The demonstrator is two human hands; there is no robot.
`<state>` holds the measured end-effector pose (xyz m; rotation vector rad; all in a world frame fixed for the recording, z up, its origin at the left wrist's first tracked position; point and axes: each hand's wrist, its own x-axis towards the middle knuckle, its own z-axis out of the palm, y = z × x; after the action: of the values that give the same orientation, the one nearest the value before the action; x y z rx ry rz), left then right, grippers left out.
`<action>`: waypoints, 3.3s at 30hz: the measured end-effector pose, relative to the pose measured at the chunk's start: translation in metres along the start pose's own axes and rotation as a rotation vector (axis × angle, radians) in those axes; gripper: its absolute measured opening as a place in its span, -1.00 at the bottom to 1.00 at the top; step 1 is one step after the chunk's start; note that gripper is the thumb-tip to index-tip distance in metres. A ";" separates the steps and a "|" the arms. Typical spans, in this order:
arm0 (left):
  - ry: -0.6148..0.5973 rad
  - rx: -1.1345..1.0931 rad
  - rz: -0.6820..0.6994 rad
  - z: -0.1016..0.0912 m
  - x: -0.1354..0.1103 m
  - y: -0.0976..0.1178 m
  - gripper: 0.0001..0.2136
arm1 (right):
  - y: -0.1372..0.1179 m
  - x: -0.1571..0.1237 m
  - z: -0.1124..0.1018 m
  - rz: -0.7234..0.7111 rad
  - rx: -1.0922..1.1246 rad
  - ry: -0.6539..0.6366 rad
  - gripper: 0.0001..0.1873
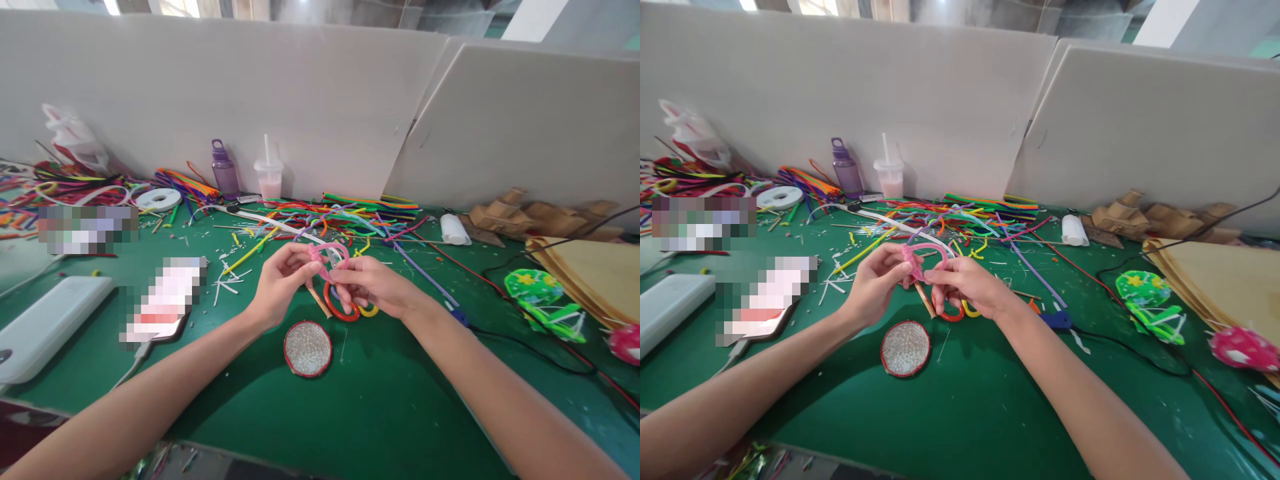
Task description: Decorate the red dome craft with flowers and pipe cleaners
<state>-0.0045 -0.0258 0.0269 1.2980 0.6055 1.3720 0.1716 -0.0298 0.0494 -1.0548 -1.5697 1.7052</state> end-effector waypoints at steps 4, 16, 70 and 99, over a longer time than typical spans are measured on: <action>-0.047 0.019 -0.059 0.000 -0.001 0.001 -0.82 | -0.008 -0.002 -0.006 -0.187 -0.215 0.157 -0.71; -0.380 0.007 -0.292 -0.004 -0.004 -0.004 -0.85 | -0.025 -0.017 -0.004 -0.263 -0.477 0.157 -0.88; -0.033 0.065 -0.105 0.001 0.001 0.000 -0.73 | -0.010 -0.012 0.009 -0.501 -1.211 0.284 -0.87; -0.403 -0.141 -0.356 0.000 -0.006 -0.004 -0.80 | -0.015 -0.007 -0.008 -0.012 -0.180 0.179 -0.61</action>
<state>-0.0045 -0.0301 0.0214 1.2365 0.4268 0.8176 0.1805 -0.0294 0.0655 -1.2471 -1.6315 1.4387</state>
